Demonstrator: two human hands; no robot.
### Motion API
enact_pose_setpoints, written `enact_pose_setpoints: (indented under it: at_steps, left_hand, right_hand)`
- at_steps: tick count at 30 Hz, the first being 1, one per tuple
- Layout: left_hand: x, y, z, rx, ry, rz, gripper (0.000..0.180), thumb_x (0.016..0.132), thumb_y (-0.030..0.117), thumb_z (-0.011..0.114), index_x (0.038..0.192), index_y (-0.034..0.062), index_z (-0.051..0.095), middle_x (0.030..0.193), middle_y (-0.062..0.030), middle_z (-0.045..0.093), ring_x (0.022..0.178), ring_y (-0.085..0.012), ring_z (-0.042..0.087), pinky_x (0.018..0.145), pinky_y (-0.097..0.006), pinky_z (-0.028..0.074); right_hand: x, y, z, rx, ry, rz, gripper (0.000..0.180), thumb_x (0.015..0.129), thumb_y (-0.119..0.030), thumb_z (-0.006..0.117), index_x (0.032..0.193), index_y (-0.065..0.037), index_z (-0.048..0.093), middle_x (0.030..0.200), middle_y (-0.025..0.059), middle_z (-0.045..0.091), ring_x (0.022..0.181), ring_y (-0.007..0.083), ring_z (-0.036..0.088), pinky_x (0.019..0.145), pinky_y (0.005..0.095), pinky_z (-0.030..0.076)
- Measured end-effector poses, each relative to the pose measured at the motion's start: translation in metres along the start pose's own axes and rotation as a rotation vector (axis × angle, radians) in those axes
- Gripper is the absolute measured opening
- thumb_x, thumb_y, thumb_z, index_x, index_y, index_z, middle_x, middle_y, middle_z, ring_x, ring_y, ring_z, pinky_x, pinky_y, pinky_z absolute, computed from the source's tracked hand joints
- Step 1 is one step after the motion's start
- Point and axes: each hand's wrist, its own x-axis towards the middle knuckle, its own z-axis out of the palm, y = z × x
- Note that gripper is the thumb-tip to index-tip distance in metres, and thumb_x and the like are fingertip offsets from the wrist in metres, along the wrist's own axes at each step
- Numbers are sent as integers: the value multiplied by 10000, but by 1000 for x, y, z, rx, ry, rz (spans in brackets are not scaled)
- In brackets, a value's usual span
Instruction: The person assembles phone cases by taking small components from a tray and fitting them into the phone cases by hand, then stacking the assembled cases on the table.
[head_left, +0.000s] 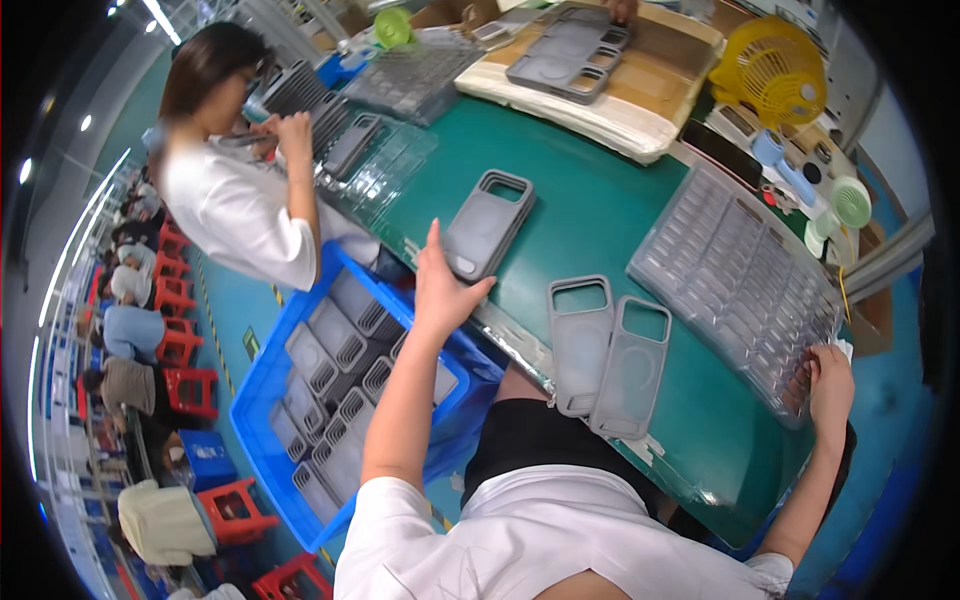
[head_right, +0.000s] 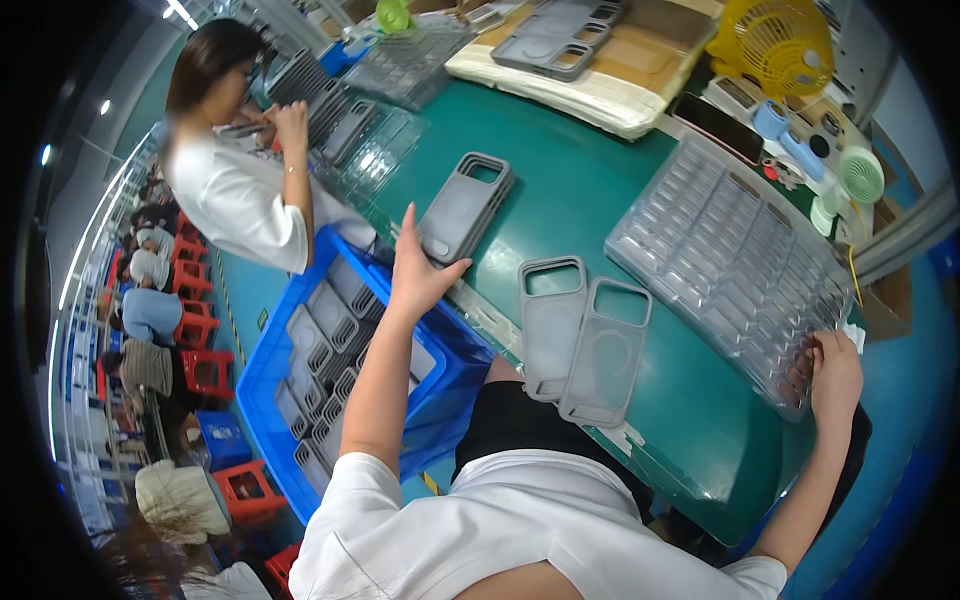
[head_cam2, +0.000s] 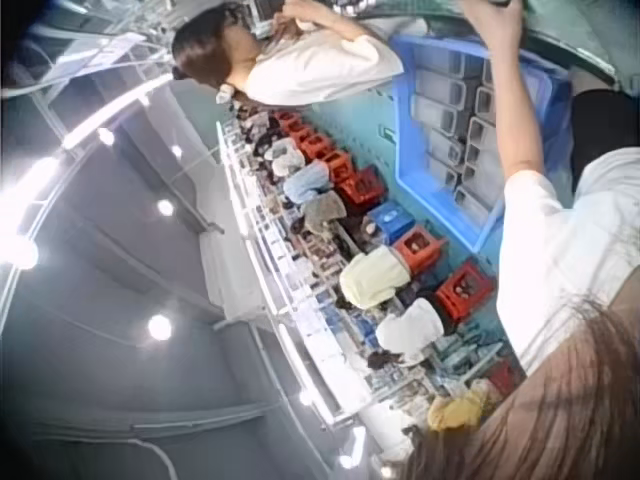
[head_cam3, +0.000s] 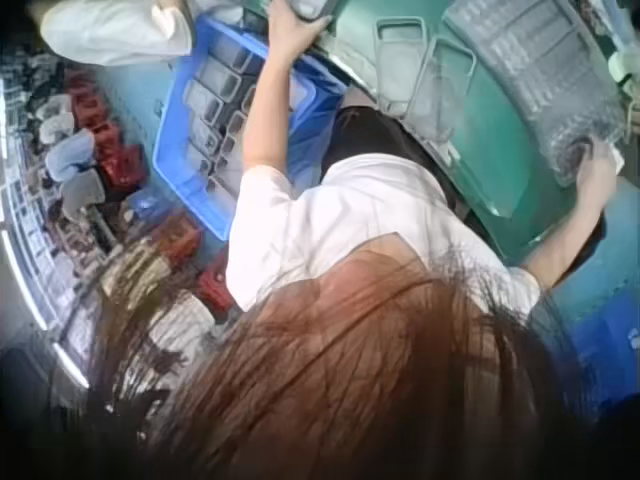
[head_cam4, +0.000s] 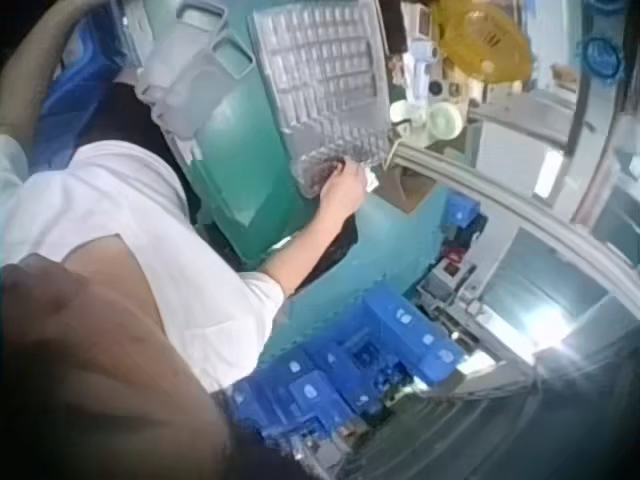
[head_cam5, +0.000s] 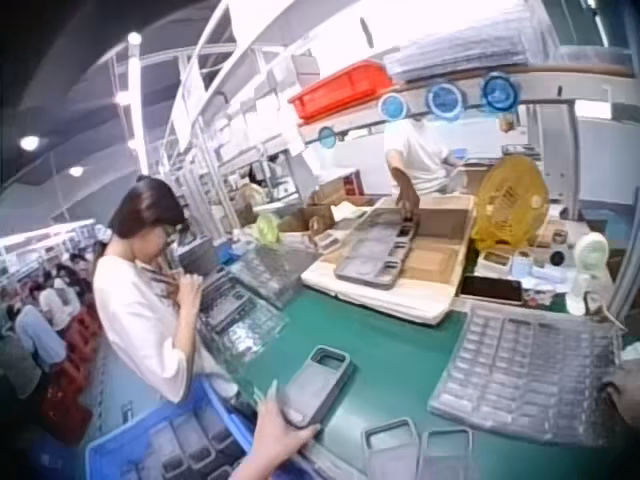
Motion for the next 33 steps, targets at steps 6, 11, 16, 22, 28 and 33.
enact_pose_setpoints:
  at_steps: [6,11,16,22,28,33]
  left_hand:
    - [-10,-11,4,-59,77,-31,1116,589,191,831,1434,-1,127,1264,-268,424,1174,-399,429,1004,-413,356]
    - [-14,-25,9,-222,68,-132,1151,576,168,837,1438,-2,94,1326,-255,388,1216,-376,416,1028,-399,343]
    - [-17,-17,12,-235,95,-159,1165,573,165,843,1438,6,79,1266,-242,442,1160,-368,466,995,-400,374]
    - [-16,-22,11,-245,95,-128,1167,573,178,846,1438,10,80,1235,-244,464,1148,-367,471,988,-403,376]
    - [-10,-32,26,-215,135,31,1065,616,201,838,1430,21,175,1405,-250,284,1263,-337,368,1032,-383,337]
    - [-30,-21,5,25,189,208,976,675,154,802,1411,-41,193,1405,-229,272,1285,-375,297,1079,-428,235]
  right_hand:
    - [4,-14,-6,-165,-112,16,206,798,-28,519,967,-59,633,914,98,626,864,292,589,731,378,473]
    - [3,1,3,-38,-22,4,179,819,-42,525,969,-39,624,911,96,640,778,242,621,677,334,503]
    - [2,4,14,434,-26,341,156,870,-63,509,971,7,605,887,99,633,735,192,624,643,308,519]
    - [-2,0,7,451,-45,395,179,884,-86,499,1000,9,596,896,96,613,734,188,616,644,313,523]
    - [-10,3,1,-186,43,-80,221,788,-73,530,965,-108,657,899,81,639,865,280,606,729,367,497]
    - [-7,-6,-5,-211,47,-72,170,769,-115,561,894,-88,674,876,48,660,860,240,624,715,358,507]
